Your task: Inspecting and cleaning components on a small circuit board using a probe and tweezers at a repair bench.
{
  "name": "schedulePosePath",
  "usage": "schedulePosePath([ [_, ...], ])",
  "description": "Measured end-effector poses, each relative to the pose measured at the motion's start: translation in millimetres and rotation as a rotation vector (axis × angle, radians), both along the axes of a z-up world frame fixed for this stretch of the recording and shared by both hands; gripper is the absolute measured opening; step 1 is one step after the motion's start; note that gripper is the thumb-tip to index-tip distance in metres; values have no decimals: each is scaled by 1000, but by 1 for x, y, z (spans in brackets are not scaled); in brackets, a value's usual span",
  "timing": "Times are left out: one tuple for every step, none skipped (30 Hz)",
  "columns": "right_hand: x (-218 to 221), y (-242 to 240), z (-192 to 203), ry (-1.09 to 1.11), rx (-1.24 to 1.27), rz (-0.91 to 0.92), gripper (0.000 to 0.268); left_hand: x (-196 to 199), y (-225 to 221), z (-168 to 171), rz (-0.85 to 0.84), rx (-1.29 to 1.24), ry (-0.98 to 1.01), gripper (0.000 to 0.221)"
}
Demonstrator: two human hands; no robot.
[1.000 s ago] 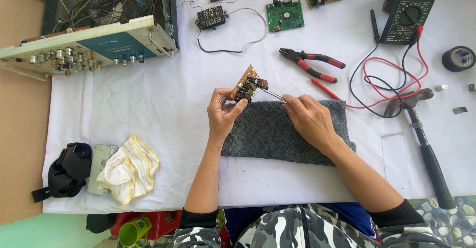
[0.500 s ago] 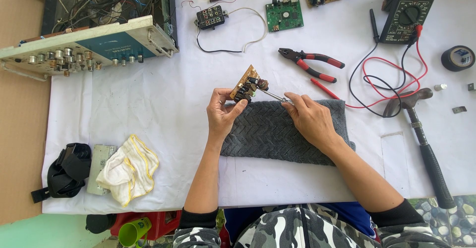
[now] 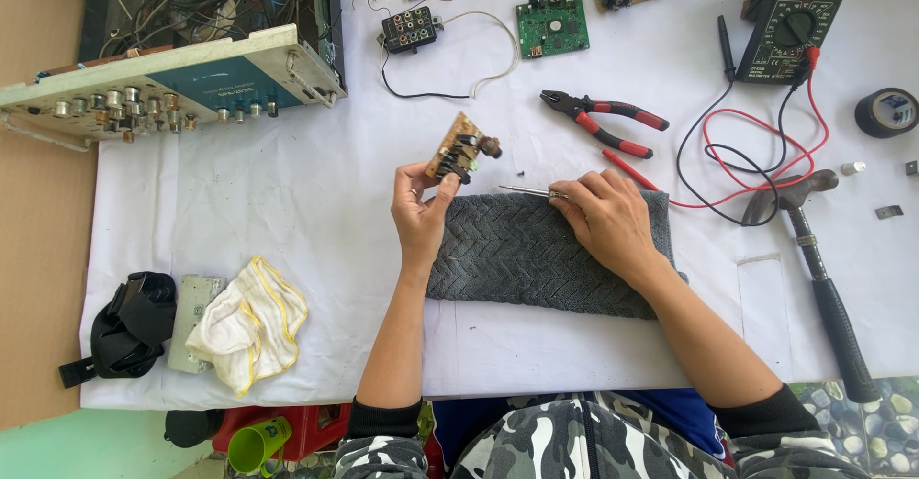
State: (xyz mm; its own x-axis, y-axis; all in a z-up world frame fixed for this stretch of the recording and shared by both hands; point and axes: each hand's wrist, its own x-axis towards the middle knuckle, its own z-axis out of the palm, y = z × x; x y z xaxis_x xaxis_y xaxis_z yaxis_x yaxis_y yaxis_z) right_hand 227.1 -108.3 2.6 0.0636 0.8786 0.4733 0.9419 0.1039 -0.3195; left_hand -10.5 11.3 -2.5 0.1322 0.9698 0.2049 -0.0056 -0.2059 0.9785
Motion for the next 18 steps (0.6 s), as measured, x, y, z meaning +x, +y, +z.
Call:
schedulePosePath([
  [3, 0, 0, -2, 1, 2, 13, 0, 2, 0, 2, 1, -2, 34],
  [5, 0, 0, 0, -39, 4, 13, 0, 4, 0, 52, -56, -60, 33],
  [7, 1, 0, 1, -79, 6, 14, -1, 5, 0, 103, -114, -118, 33],
  [7, 1, 2, 0, -79, 8, 14, 0, 6, 1, 105, -113, -120, 33],
  [7, 2, 4, -25, -106, -6, 14, 1, 6, 2, 113, -152, -166, 34],
  [8, 2, 6, -51, -133, -20, 15, 1, 6, 4, 121, -191, -213, 34],
  [7, 8, 7, -53, -132, -17, 15, 1, 7, 4, 124, -190, -216, 34],
  [6, 13, 9, -54, -116, 4, 14, 1, 7, 4, 126, -205, -222, 34],
  [6, 18, 10, -54, -100, 20, 14, 1, 7, 4, 123, -220, -226, 34],
  [1, 27, 9, -55, -100, 18, 14, 1, 7, 4, 121, -220, -227, 34],
  [-4, 35, 8, -102, -76, 39, 10, 2, 7, 4, 117, -225, -229, 34],
  [-9, 44, 7, -149, -52, 59, 7, 2, 7, 3, 113, -231, -231, 33],
  [-13, 52, 7, -151, -49, 56, 7, 2, 8, 1, 110, -228, -233, 33],
  [-17, 59, 7, -190, -87, 89, 8, 1, 9, -2, 112, -232, -229, 33],
  [-22, 67, 7, -230, -125, 124, 9, 1, 9, -4, 115, -236, -228, 32],
  [-22, 73, 3, -233, -122, 123, 9, 1, 9, 1, 113, -234, -231, 32],
  [-21, 77, -1, -283, -113, 126, 7, 1, 7, 5, 115, -234, -234, 32],
  [-20, 80, -5, -333, -103, 130, 6, 2, 5, 9, 117, -235, -238, 32],
])
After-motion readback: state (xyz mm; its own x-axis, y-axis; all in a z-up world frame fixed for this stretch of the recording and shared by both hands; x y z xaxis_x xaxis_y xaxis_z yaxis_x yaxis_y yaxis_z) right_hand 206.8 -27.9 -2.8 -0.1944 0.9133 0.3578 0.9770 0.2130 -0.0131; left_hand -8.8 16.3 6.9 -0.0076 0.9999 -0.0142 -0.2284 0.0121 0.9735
